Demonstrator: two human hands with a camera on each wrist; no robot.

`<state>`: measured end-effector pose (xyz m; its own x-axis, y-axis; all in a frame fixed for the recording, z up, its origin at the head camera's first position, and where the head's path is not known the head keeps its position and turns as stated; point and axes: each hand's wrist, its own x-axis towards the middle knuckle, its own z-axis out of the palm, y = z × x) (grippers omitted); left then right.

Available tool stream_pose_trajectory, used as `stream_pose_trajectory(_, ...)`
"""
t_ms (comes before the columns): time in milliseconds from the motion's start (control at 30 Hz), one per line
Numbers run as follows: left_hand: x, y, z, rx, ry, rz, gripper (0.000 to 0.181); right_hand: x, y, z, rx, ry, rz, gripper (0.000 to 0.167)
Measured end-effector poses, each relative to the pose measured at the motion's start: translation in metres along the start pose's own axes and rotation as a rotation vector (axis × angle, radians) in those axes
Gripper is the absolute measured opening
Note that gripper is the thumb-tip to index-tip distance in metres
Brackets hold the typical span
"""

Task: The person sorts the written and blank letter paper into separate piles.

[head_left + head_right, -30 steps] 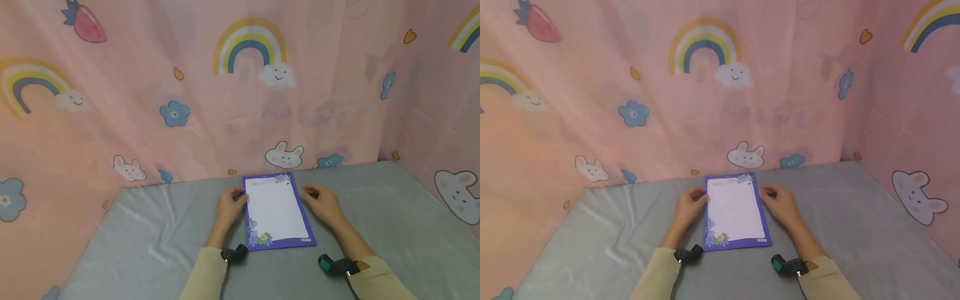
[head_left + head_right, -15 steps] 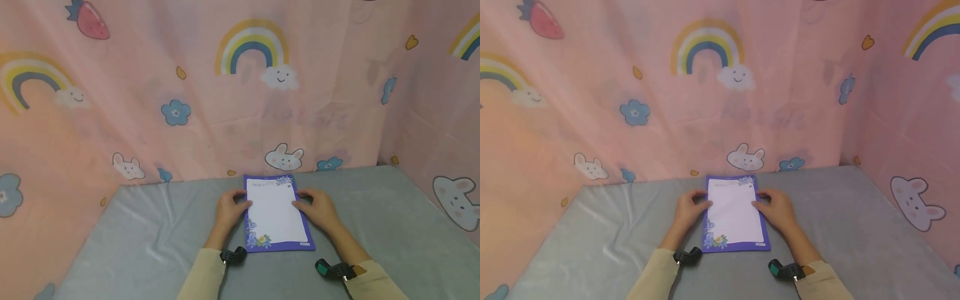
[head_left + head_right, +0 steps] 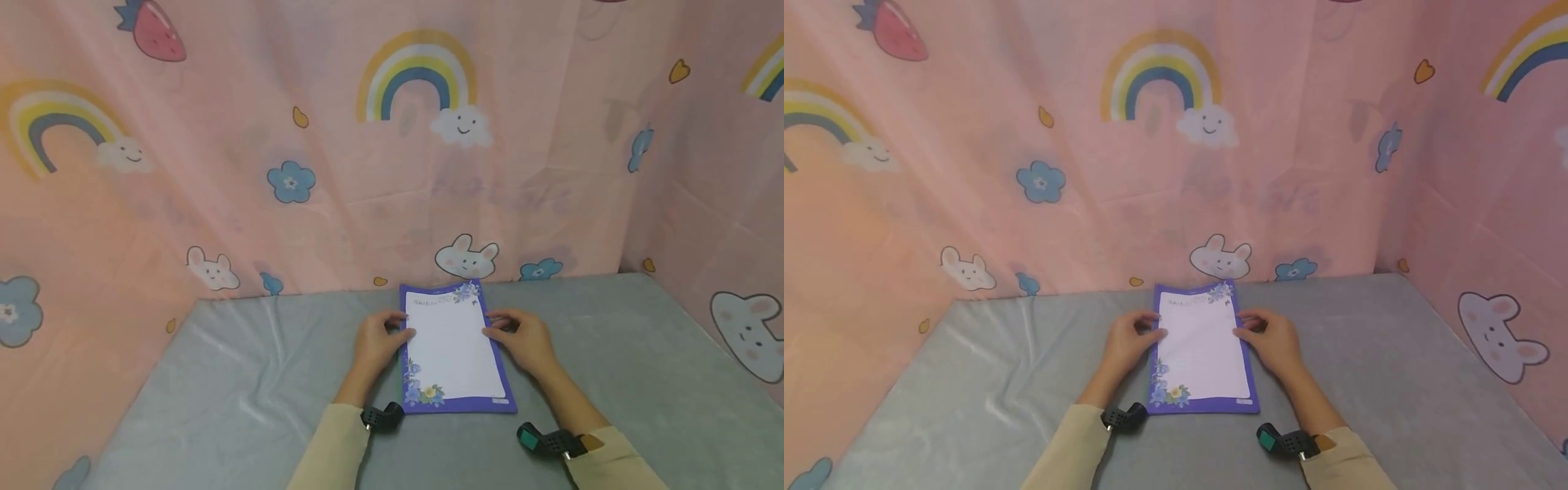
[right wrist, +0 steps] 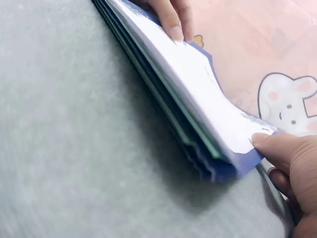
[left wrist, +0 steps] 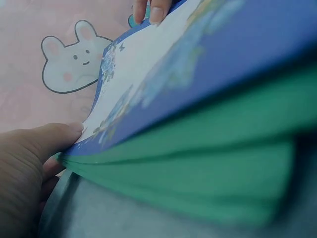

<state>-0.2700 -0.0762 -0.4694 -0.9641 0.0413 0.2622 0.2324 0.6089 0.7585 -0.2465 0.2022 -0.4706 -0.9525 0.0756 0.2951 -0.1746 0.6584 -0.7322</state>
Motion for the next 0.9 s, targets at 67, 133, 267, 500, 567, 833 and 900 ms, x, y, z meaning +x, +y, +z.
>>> stream_pose_trajectory(67,-0.0003,0.0006,0.0002,0.010,-0.012,0.004,0.028,0.0001,-0.0001,-0.0008,0.007,0.008,0.011,0.028)
stream_pose_trajectory(133,-0.0010,0.0014,0.0001,0.026,-0.024,0.007,0.029,0.0002,-0.0003,-0.0015,0.009,0.012,0.023,0.028)
stream_pose_trajectory(267,-0.0022,0.0027,0.0004,0.077,-0.034,0.016,0.031,-0.0005,-0.0019,-0.0027,0.010,0.009,0.037,0.027)
stream_pose_trajectory(500,-0.0015,0.0049,0.0013,0.163,-0.037,0.077,0.032,-0.0009,-0.0032,-0.0046,0.005,0.023,0.050,0.030)
stream_pose_trajectory(567,-0.0014,0.0049,0.0017,0.176,-0.042,0.082,0.030,-0.0007,-0.0032,-0.0049,0.001,0.024,0.049,0.030)
stream_pose_trajectory(833,-0.0011,0.0032,0.0015,0.186,-0.057,0.064,0.032,0.0005,-0.0030,-0.0048,0.010,-0.013,0.088,0.026)
stream_pose_trajectory(900,-0.0007,0.0024,0.0014,0.179,-0.055,0.071,0.031,0.0010,-0.0024,-0.0050,0.026,-0.021,0.112,0.027)
